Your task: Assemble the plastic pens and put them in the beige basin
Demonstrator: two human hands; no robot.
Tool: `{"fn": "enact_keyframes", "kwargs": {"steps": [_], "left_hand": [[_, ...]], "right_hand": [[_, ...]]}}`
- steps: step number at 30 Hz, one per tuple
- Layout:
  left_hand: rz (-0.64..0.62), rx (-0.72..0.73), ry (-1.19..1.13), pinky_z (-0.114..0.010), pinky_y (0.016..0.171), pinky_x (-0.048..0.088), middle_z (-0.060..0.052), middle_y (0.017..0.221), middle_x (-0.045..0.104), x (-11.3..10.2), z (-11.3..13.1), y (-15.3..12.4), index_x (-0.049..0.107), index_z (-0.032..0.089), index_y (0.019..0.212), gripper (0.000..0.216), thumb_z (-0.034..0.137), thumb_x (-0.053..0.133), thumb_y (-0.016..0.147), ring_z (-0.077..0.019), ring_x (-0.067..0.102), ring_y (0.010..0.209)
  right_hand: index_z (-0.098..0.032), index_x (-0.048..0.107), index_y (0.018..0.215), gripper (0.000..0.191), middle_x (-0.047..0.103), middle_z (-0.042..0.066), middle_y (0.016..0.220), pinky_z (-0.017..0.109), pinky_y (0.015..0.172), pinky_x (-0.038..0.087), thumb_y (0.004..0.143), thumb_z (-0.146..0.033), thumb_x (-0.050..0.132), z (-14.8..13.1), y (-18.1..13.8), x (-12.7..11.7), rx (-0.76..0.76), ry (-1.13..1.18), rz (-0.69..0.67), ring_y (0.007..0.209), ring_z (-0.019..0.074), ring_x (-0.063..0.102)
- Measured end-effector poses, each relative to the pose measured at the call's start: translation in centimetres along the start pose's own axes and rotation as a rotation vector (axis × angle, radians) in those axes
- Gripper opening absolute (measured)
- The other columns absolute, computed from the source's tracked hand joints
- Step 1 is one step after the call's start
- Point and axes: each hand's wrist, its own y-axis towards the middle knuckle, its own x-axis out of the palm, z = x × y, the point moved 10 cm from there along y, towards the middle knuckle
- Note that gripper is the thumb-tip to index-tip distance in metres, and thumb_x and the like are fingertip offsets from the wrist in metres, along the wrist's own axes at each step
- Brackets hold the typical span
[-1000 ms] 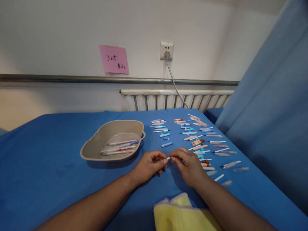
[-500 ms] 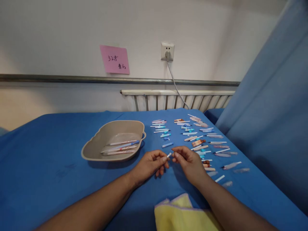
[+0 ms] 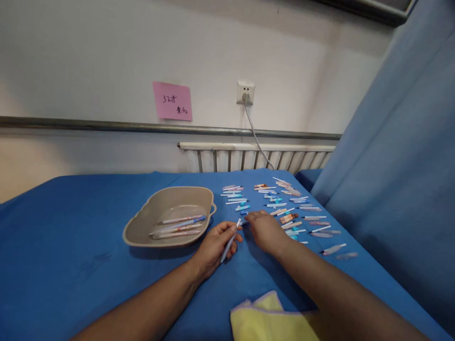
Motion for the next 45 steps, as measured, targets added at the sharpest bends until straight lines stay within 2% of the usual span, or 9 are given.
{"fn": "enact_keyframes", "kwargs": {"steps": [4,14,21,27,29,32,36,40,45], "left_hand": [[-0.008,0.016,-0.003,-0.015,0.032,0.028,0.002,0.065,0.061,0.0,0.0,0.0,0.056,0.015,0.09,0.034,0.044,0.062,0.075,-0.0046,0.045,0.036],[-0.045,0.051,0.028,-0.015,0.034,0.031,0.001,0.067,0.059,0.3,0.4,-0.2,0.057,0.013,0.09,0.032,0.043,0.059,0.079,-0.0039,0.045,0.038],[-0.043,0.033,0.036,-0.016,0.035,0.031,0.001,0.066,0.06,0.4,0.3,-0.4,0.057,0.014,0.089,0.038,0.049,0.061,0.074,-0.0049,0.046,0.039],[-0.043,0.028,0.04,-0.016,0.035,0.03,0.001,0.067,0.061,0.4,0.3,-0.4,0.057,0.014,0.09,0.039,0.049,0.061,0.074,-0.0053,0.047,0.04],[-0.048,0.03,0.046,-0.016,0.036,0.031,0.0,0.068,0.061,0.5,0.4,-0.4,0.058,0.014,0.091,0.04,0.05,0.061,0.074,-0.0056,0.048,0.041],[-0.057,0.034,0.069,-0.016,0.037,0.033,-0.001,0.067,0.062,0.9,0.6,-0.6,0.059,0.013,0.09,0.039,0.048,0.062,0.074,-0.0051,0.048,0.041],[-0.078,0.029,0.118,-0.016,0.035,0.034,-0.001,0.066,0.063,1.5,0.6,-0.8,0.059,0.013,0.084,0.035,0.046,0.065,0.073,-0.0049,0.048,0.039],[-0.123,0.012,0.132,-0.016,0.034,0.036,0.0,0.064,0.064,2.4,0.2,-1.1,0.057,0.013,0.082,0.034,0.045,0.065,0.073,-0.0063,0.051,0.038],[-0.129,-0.015,0.128,-0.016,0.034,0.035,-0.002,0.065,0.066,2.7,-0.1,-1.1,0.058,0.013,0.082,0.033,0.044,0.064,0.074,-0.0072,0.053,0.038]], "right_hand": [[-0.016,0.065,0.094,0.024,0.066,0.01,0.097,0.031,0.08,0.037,0.084,-0.011,0.043,-0.8,1.2,0.9,0.0,-0.041,-0.023,0.098,0.0237,0.054],[-0.015,0.057,0.102,0.025,0.063,0.011,0.099,0.029,0.078,0.035,0.089,-0.01,0.036,1.6,-0.5,0.2,0.181,-0.029,0.071,0.093,0.0211,0.056],[-0.017,0.06,0.096,0.022,0.062,0.01,0.096,0.031,0.078,0.036,0.085,-0.011,0.042,0.5,-1.4,1.7,0.102,0.036,0.023,0.091,0.0233,0.056],[-0.013,0.057,0.094,0.019,0.064,0.013,0.089,0.033,0.073,0.039,0.086,-0.01,0.04,1.8,-1.3,1.3,0.185,0.121,0.079,0.085,0.0239,0.059],[-0.016,0.054,0.096,0.016,0.064,0.008,0.081,0.029,0.064,0.042,0.089,-0.018,0.04,2.7,-1.9,0.4,0.245,0.326,0.162,0.072,0.0196,0.06],[-0.019,0.055,0.086,0.019,0.059,0.0,0.069,0.024,0.051,0.041,0.085,-0.037,0.05,4.3,-3.4,-0.2,0.338,1.019,0.318,0.053,0.0131,0.052],[-0.017,0.053,0.071,0.03,0.046,-0.008,0.051,0.019,0.044,0.035,0.066,-0.039,0.073,4.9,-5.0,1.6,0.439,1.729,0.311,0.041,0.0057,0.038],[-0.018,0.052,0.071,0.03,0.043,-0.009,0.052,0.017,0.044,0.036,0.062,-0.029,0.078,4.6,-5.1,3.3,0.491,2.066,0.205,0.041,0.0034,0.035],[-0.017,0.055,0.075,0.023,0.044,-0.008,0.056,0.017,0.041,0.037,0.065,-0.022,0.075,5.3,-4.8,2.9,0.508,2.158,0.215,0.044,0.005,0.041]]}}
